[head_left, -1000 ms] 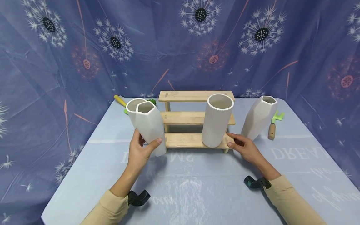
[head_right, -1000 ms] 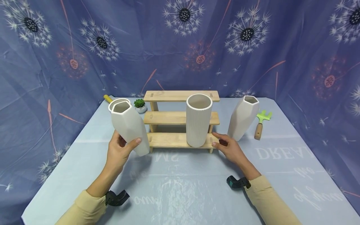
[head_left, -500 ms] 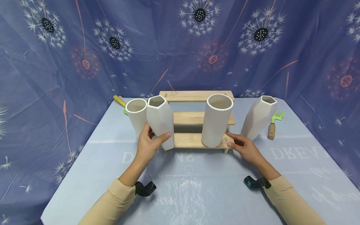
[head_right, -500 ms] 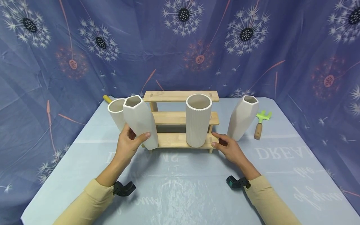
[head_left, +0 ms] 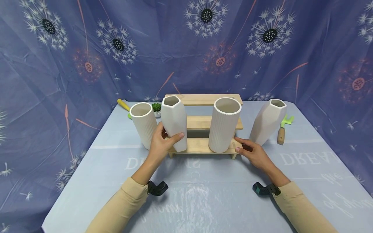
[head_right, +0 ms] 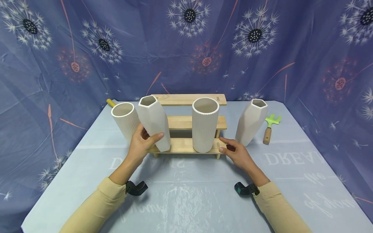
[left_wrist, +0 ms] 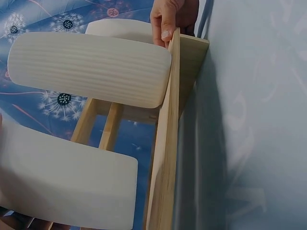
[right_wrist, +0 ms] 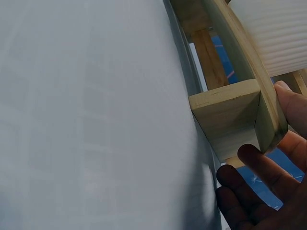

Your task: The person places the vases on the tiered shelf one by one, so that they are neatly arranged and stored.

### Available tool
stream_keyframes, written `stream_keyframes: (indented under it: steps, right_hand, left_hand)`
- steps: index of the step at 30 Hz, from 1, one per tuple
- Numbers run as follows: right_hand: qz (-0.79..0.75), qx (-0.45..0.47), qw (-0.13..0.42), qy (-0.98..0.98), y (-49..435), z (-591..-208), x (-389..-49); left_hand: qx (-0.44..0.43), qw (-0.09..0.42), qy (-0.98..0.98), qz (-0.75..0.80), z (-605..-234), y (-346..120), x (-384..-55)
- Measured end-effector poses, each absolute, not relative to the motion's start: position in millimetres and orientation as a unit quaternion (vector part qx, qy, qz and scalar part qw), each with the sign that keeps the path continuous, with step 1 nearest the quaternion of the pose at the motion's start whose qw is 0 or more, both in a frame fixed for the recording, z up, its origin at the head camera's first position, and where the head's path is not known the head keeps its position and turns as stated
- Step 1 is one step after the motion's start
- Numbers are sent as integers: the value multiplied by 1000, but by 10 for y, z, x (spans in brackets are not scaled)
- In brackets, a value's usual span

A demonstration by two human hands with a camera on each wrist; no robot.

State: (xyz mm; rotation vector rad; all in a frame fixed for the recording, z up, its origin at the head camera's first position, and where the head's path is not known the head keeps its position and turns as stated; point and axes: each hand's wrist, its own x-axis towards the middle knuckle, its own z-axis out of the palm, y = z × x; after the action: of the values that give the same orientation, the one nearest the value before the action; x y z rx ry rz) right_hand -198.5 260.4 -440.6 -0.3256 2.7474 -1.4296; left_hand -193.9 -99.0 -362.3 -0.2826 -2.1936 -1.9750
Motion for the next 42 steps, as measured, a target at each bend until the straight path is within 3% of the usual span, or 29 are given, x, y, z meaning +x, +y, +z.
stream_keyframes:
  steps: [35,42]
  right_hand:
    - [-474,-108,7,874,2605,-4414,-1983]
    - [-474,-106,11,874,2605,-4405,-1979]
  left_hand:
    - [-113,51,-754,-646,-3692,-864,-2130]
    - [-99,29,-764,-637,-3440,-820,-1976]
